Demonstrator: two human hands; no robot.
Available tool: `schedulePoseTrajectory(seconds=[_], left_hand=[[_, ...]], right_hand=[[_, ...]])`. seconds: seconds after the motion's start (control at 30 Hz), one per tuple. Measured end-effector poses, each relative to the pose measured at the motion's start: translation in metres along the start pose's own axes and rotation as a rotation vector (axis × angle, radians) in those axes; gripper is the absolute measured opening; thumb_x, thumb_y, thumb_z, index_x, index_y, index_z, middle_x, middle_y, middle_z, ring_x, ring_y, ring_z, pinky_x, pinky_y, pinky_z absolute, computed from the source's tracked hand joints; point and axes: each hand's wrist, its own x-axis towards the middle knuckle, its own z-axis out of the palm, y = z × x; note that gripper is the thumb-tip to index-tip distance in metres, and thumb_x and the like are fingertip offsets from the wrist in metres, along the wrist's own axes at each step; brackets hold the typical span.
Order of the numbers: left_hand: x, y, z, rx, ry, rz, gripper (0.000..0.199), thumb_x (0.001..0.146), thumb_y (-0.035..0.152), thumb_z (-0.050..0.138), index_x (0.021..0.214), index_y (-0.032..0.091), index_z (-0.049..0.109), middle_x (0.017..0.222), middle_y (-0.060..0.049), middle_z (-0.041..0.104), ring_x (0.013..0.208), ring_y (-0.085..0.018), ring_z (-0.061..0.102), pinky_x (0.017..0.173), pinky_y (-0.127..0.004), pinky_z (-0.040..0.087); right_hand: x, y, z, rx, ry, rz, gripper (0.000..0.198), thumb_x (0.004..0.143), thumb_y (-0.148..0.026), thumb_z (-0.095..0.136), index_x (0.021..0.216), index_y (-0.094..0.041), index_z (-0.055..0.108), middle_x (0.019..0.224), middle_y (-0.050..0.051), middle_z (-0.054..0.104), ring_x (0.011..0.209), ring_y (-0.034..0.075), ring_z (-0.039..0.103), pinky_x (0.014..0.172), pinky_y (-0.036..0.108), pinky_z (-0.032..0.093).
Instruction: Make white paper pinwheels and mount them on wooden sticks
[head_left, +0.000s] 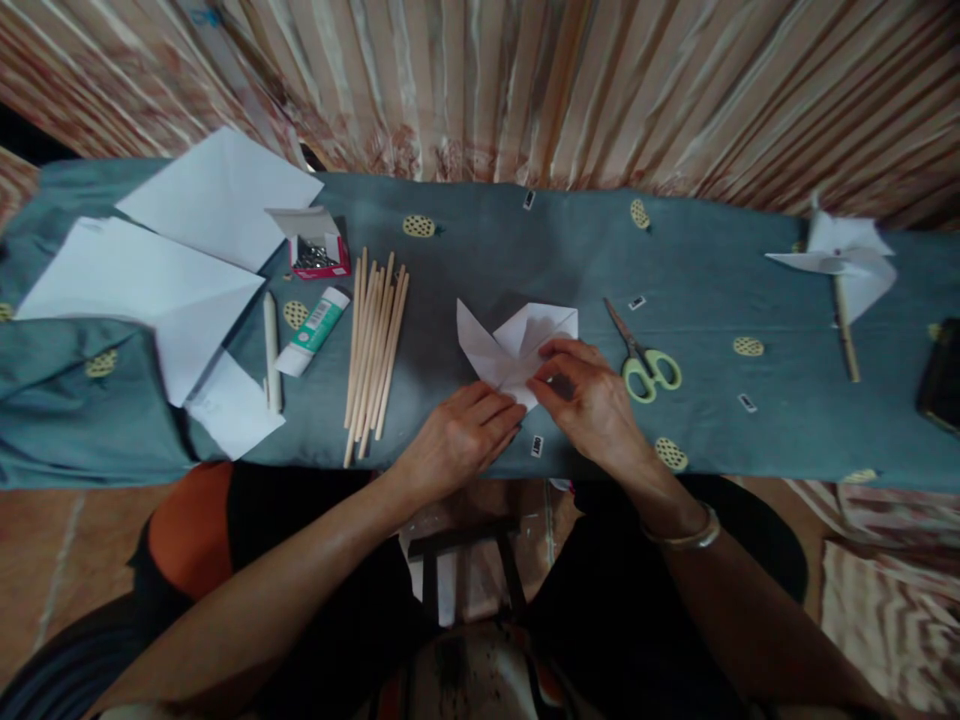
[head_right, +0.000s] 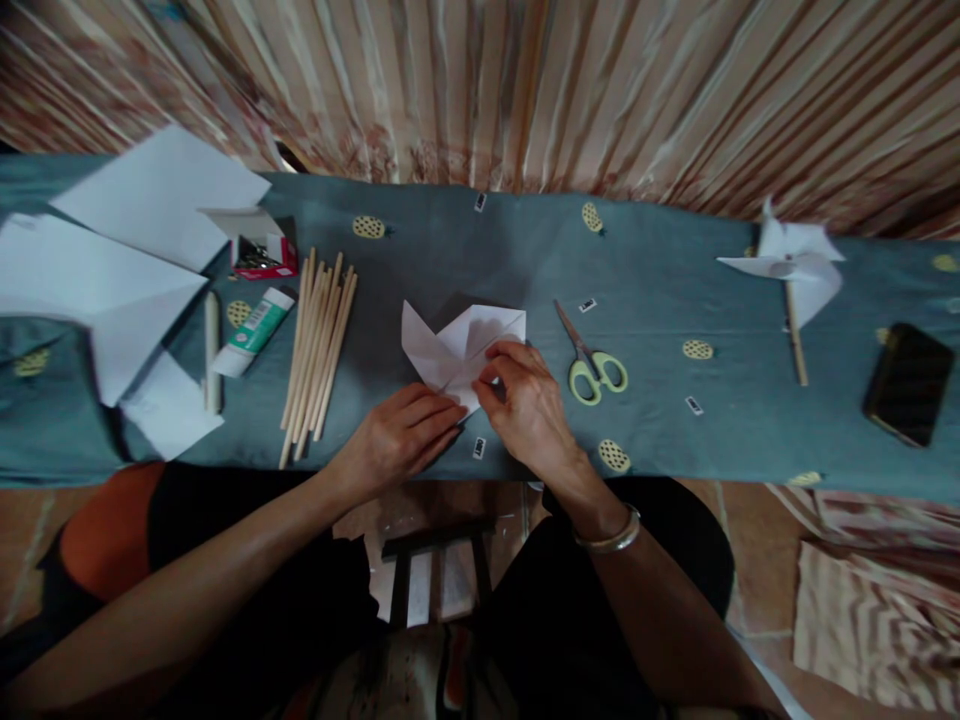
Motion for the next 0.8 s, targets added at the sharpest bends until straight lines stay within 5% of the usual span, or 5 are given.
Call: schedulePoseTrajectory(seconds=[0.8], left_hand=[[-0.0008, -0.0006, 0.0016, -0.030, -0.008, -0.021, 0.023, 0.094, 0.019, 0.050, 0.111, 0.010, 0.062, 0.096, -0.009, 0.068, 0.089, -0.019, 0.061, 0.080, -0.035, 0.057]], right_hand=[[0.0010, -0.0028, 0.0018, -0.014, 0.002, 0.003, 0.007, 0.083, -0.020, 0.059, 0.078, -0.021, 0.064, 0.107, 0.010, 0.065, 0.103, 0.026, 0.060, 0.095, 0.046, 0.047]])
